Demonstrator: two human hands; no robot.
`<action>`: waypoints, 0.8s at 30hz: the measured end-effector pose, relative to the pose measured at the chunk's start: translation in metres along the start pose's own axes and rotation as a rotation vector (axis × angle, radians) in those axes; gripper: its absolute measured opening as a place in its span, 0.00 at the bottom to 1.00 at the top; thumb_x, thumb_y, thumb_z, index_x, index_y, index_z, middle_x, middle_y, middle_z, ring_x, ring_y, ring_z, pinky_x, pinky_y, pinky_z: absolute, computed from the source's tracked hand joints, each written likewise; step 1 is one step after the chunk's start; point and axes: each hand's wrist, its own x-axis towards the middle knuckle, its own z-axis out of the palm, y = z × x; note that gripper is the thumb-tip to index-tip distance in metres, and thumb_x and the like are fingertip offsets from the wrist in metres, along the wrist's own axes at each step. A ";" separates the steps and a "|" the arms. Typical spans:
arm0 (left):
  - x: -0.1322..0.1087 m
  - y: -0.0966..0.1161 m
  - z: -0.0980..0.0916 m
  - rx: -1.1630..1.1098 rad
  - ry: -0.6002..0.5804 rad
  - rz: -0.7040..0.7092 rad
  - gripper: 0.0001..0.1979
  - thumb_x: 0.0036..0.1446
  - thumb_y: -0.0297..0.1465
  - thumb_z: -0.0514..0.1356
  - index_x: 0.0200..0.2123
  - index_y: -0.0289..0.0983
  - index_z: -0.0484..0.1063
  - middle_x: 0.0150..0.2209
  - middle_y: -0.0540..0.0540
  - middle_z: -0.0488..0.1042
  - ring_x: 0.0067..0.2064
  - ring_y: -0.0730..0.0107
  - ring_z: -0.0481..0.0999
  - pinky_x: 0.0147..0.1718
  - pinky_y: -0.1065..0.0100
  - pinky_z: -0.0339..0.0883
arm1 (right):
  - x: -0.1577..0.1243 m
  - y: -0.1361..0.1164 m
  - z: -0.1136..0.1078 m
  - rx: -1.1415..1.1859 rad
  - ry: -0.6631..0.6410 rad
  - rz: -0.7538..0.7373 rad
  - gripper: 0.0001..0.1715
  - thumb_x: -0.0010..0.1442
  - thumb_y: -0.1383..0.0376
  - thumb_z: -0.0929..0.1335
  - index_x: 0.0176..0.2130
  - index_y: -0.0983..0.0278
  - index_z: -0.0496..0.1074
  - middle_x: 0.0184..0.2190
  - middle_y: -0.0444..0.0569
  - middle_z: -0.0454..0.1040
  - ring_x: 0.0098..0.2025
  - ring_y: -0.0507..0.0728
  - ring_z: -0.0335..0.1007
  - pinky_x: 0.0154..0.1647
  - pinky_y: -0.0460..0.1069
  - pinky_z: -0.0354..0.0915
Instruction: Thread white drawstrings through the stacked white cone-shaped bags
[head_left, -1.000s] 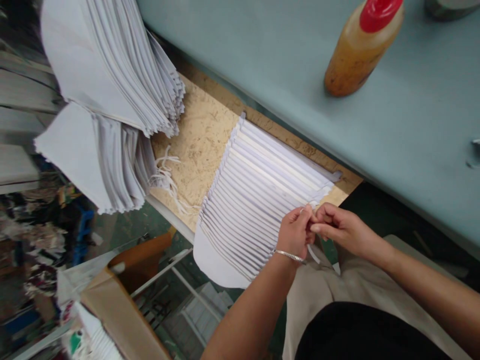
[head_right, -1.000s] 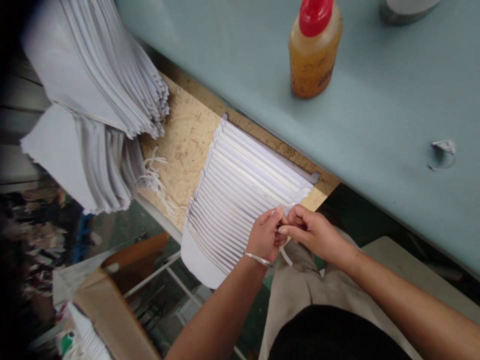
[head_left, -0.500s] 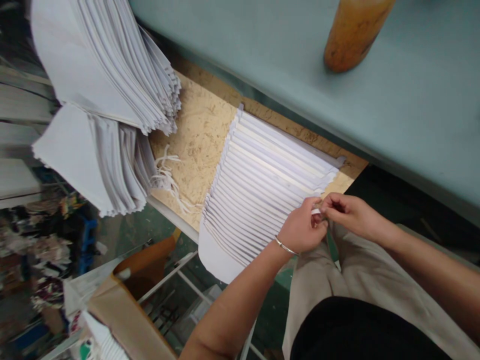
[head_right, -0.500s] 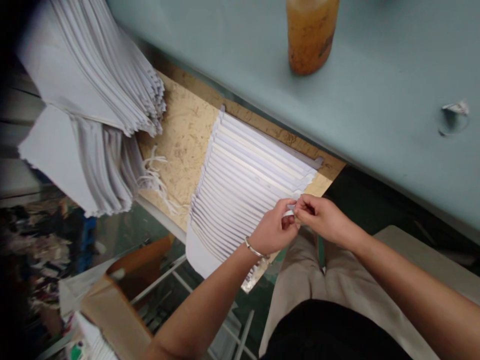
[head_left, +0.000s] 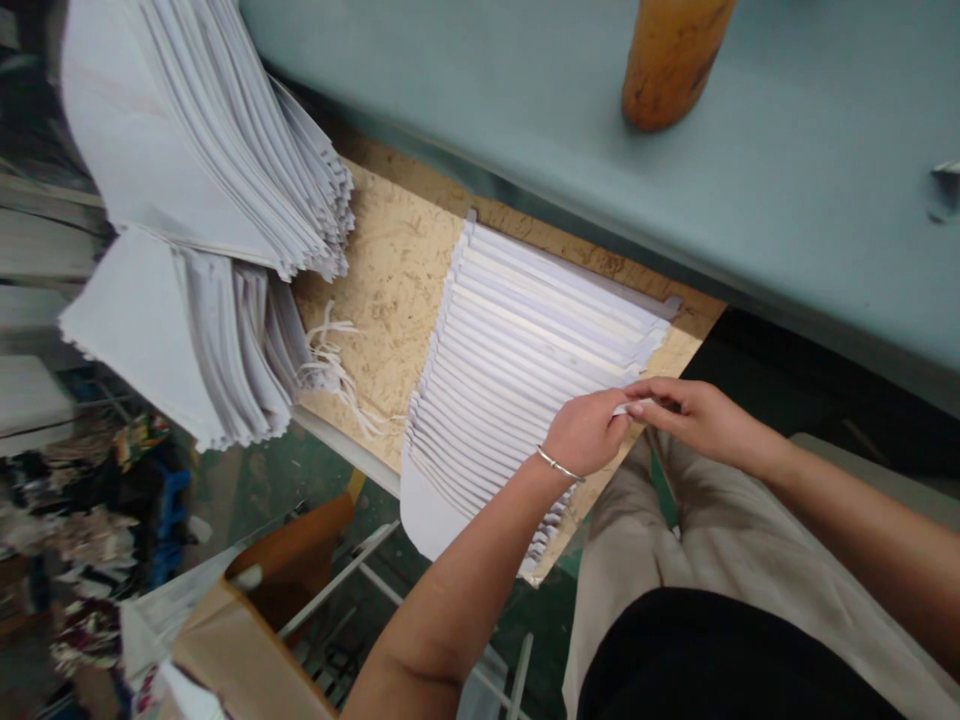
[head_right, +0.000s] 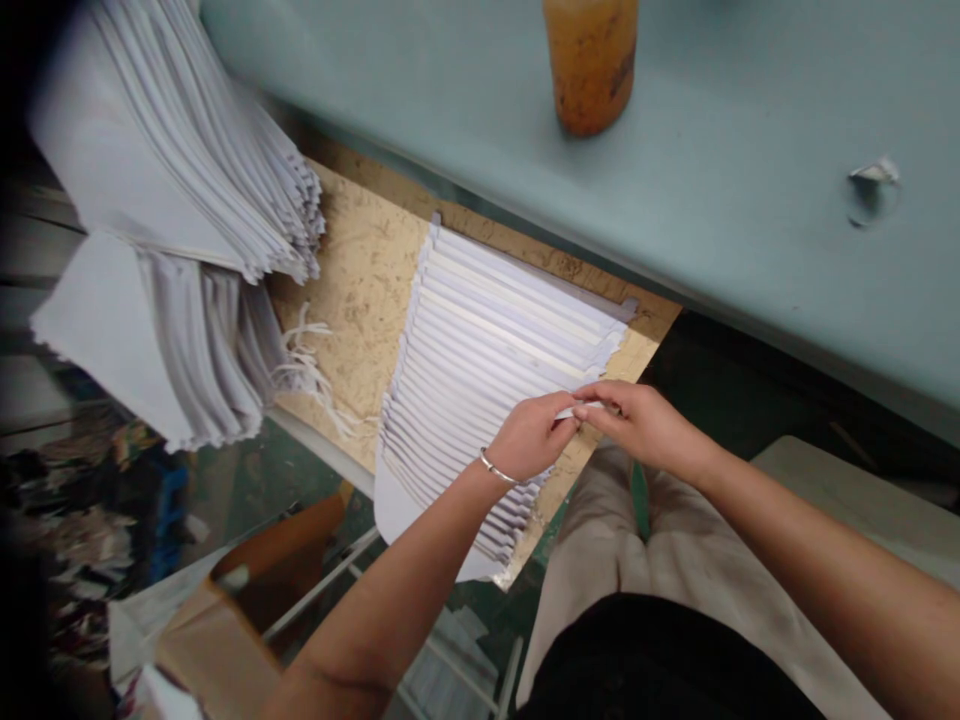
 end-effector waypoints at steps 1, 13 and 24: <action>0.000 -0.001 0.000 0.007 0.000 -0.005 0.09 0.62 0.32 0.53 0.37 0.37 0.72 0.35 0.47 0.76 0.38 0.67 0.73 0.37 0.70 0.63 | -0.001 0.002 0.001 -0.032 -0.015 0.009 0.16 0.62 0.53 0.67 0.41 0.61 0.76 0.38 0.49 0.76 0.41 0.58 0.71 0.44 0.52 0.66; 0.005 -0.009 0.002 0.151 -0.034 0.057 0.10 0.63 0.32 0.50 0.34 0.39 0.70 0.33 0.48 0.75 0.35 0.68 0.72 0.34 0.69 0.63 | -0.007 0.001 0.009 -0.343 0.056 -0.126 0.08 0.61 0.64 0.65 0.34 0.62 0.74 0.34 0.48 0.75 0.37 0.56 0.70 0.42 0.50 0.62; -0.001 0.005 0.000 -0.191 0.202 0.165 0.15 0.67 0.34 0.45 0.43 0.37 0.70 0.31 0.47 0.74 0.35 0.70 0.73 0.38 0.68 0.66 | 0.009 0.010 0.007 0.174 0.415 0.260 0.19 0.61 0.52 0.67 0.30 0.64 0.72 0.21 0.45 0.68 0.23 0.51 0.61 0.26 0.46 0.58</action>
